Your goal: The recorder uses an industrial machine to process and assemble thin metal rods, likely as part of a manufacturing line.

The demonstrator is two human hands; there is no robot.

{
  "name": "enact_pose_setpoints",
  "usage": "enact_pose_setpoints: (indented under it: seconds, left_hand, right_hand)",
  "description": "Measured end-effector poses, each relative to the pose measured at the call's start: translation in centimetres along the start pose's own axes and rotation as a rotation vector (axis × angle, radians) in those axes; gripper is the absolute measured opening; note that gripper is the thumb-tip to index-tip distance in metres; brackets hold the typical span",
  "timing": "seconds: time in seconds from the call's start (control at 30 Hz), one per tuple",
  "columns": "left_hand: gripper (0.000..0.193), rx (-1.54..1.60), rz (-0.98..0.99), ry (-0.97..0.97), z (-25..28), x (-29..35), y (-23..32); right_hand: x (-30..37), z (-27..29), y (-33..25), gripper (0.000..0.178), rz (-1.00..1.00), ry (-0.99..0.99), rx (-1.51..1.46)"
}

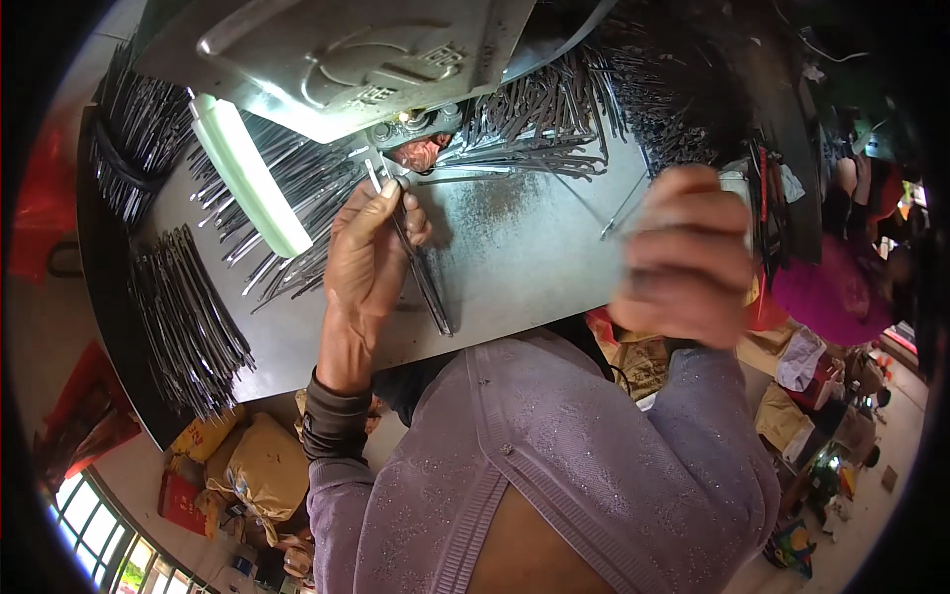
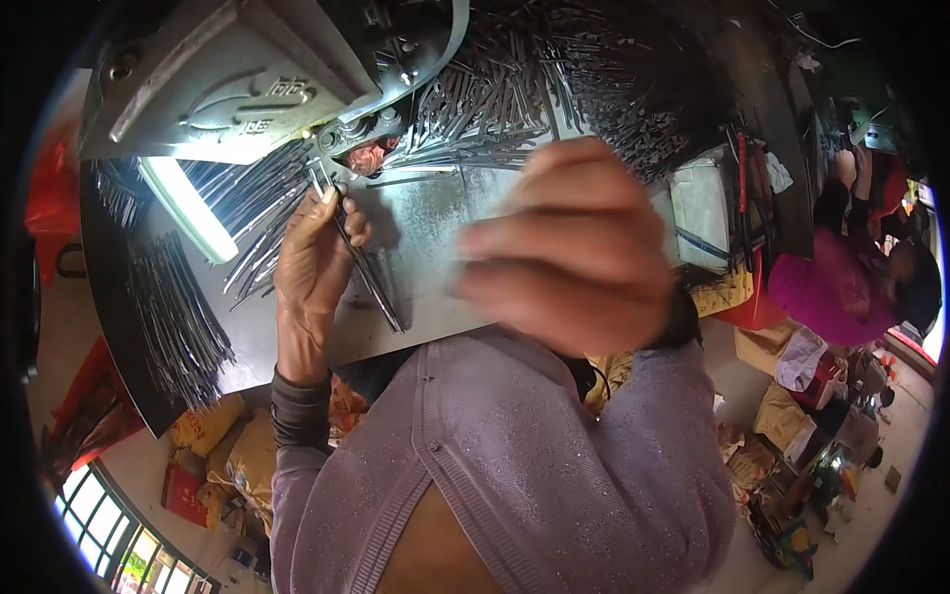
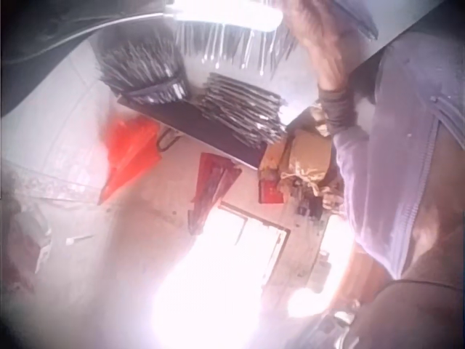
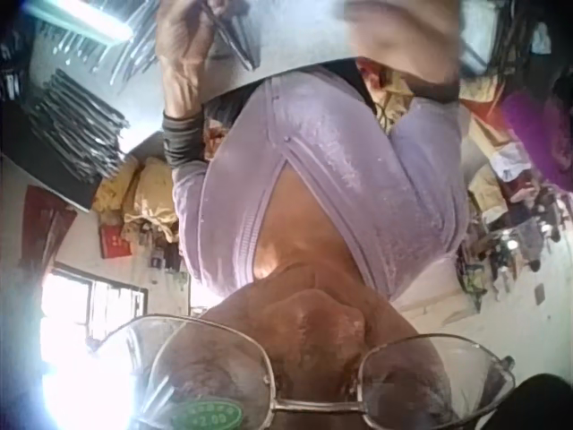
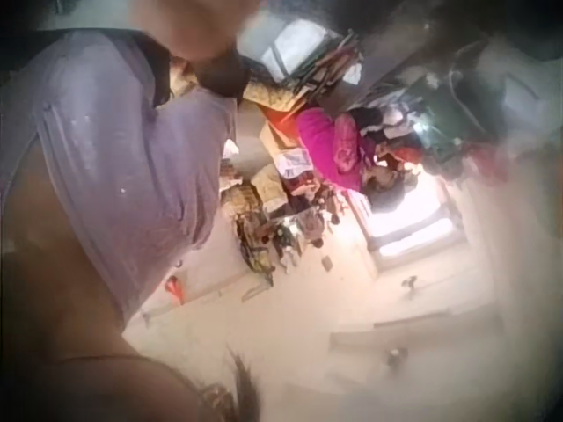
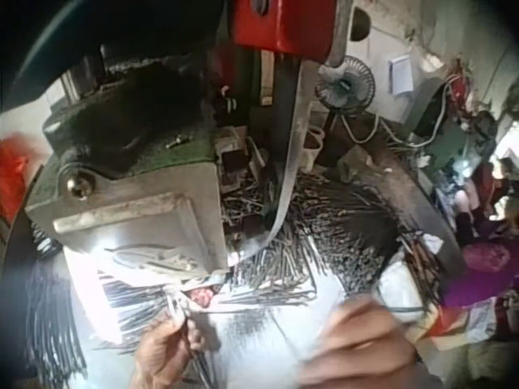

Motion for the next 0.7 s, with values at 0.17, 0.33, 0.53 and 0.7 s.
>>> enact_pose_setpoints:
  seconds: [0.17,0.33,0.53,0.7]
  left_hand:
    - [0.006,0.012,0.017,-0.03,-0.3,-0.1,-0.2]
    - [0.006,-0.005,0.014,0.02,0.3,0.0,-0.2]
    - [0.006,0.025,0.01,0.018,0.9,0.2,0.0]
    - [0.012,0.017,-0.036,0.066,0.9,1.3,0.9]
  right_hand:
    - [5.0,4.9,4.0,0.008,-0.748,0.632,-0.237]
    - [10.3,5.0,6.3,0.026,-1.019,0.325,0.194]
    - [8.9,1.7,1.5,0.02,-0.457,-0.785,0.514]
    - [9.5,-0.8,1.7,0.015,-0.32,-0.951,0.387]
Point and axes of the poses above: each hand's wrist, its own x-axis away from the middle knuckle, its own z-axis out of the back of the hand, y = z × x, the point moved 6 cm from there along -x, towards the middle knuckle, and after that the axes turned 3 degrees about y, right-handed, at the moved point
